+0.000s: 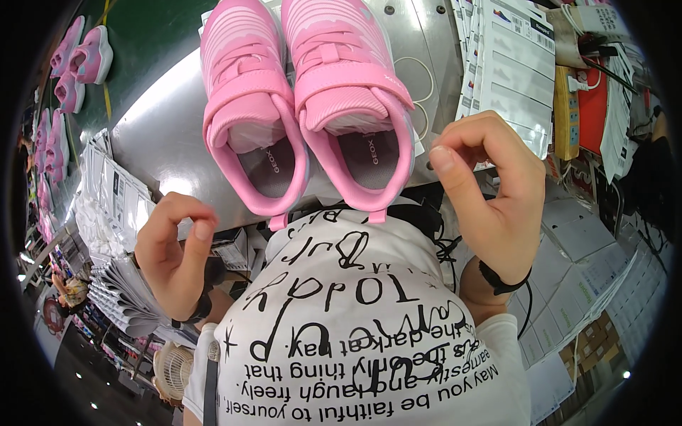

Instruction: Inspecting pink sneakers for quality and matching them with identifying labels in a shoe manufacturing facility.

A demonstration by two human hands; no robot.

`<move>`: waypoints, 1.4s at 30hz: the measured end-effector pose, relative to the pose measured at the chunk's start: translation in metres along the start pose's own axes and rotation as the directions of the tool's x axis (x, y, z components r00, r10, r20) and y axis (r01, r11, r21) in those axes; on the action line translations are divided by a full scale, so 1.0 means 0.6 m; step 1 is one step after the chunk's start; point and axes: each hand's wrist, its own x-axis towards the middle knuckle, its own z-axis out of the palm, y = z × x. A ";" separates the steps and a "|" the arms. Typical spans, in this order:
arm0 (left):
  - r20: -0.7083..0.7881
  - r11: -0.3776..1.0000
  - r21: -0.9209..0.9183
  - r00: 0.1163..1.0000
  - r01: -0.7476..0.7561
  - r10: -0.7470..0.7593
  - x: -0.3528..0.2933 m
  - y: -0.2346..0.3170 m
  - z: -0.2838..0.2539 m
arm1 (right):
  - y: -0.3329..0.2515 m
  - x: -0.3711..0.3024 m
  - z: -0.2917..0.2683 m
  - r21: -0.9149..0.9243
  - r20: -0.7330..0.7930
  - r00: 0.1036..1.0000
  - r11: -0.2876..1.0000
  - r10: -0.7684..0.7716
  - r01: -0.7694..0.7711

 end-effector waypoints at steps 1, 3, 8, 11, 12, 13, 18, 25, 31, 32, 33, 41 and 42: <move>-0.101 0.999 -0.019 0.994 0.028 -0.029 -0.002 -0.008 0.007 | 0.004 -0.001 -0.001 -0.051 -0.025 1.000 0.999 -0.013 0.011; -0.204 0.994 -0.076 0.975 0.075 -0.089 -0.007 -0.023 0.017 | 0.009 -0.002 0.003 -0.061 -0.047 0.999 0.998 0.004 -0.007; -0.351 0.999 -0.020 0.936 0.036 -0.041 0.022 -0.023 0.047 | 0.013 -0.003 0.018 -0.149 -0.085 0.996 0.988 0.026 -0.039; -0.350 0.998 0.064 0.936 -0.015 0.037 0.035 -0.018 0.051 | 0.018 -0.012 0.014 -0.190 -0.104 0.995 0.982 0.000 -0.020; -0.336 0.992 0.121 0.939 -0.037 0.075 0.036 -0.017 0.049 | 0.019 -0.017 0.009 -0.233 -0.094 0.995 0.973 -0.015 -0.008; -0.333 0.992 0.123 0.940 -0.038 0.077 0.034 -0.018 0.047 | 0.021 -0.023 0.003 -0.274 -0.083 0.996 0.962 -0.028 0.004; -0.255 0.999 0.006 0.966 -0.037 0.037 0.028 -0.026 0.040 | 0.045 -0.058 -0.018 -0.298 -0.078 0.996 0.952 0.049 -0.070; -0.240 0.989 -0.118 0.964 0.085 -0.112 0.052 -0.009 0.081 | 0.028 -0.043 0.022 -0.027 -0.124 0.990 0.997 0.074 -0.078; -0.265 0.990 -0.081 0.955 0.118 -0.136 0.047 -0.012 0.087 | 0.006 0.012 0.063 -0.023 -0.042 0.999 0.999 0.033 -0.034; -0.238 0.987 -0.070 0.958 0.144 -0.157 0.041 -0.011 0.086 | 0.005 0.017 0.060 -0.062 -0.012 0.996 0.994 0.093 -0.093; -0.218 0.988 -0.010 0.964 0.157 -0.155 0.042 -0.011 0.083 | 0.005 0.021 0.054 -0.096 0.015 0.993 0.989 0.114 -0.112; -0.159 0.875 0.411 0.925 -0.257 0.346 0.090 -0.002 0.059 | 0.017 0.095 0.056 -0.291 0.199 0.687 0.627 -0.699 0.723; -0.164 0.849 0.439 0.903 -0.293 0.397 0.094 -0.004 0.062 | 0.019 0.103 0.059 -0.292 0.199 0.682 0.621 -0.704 0.727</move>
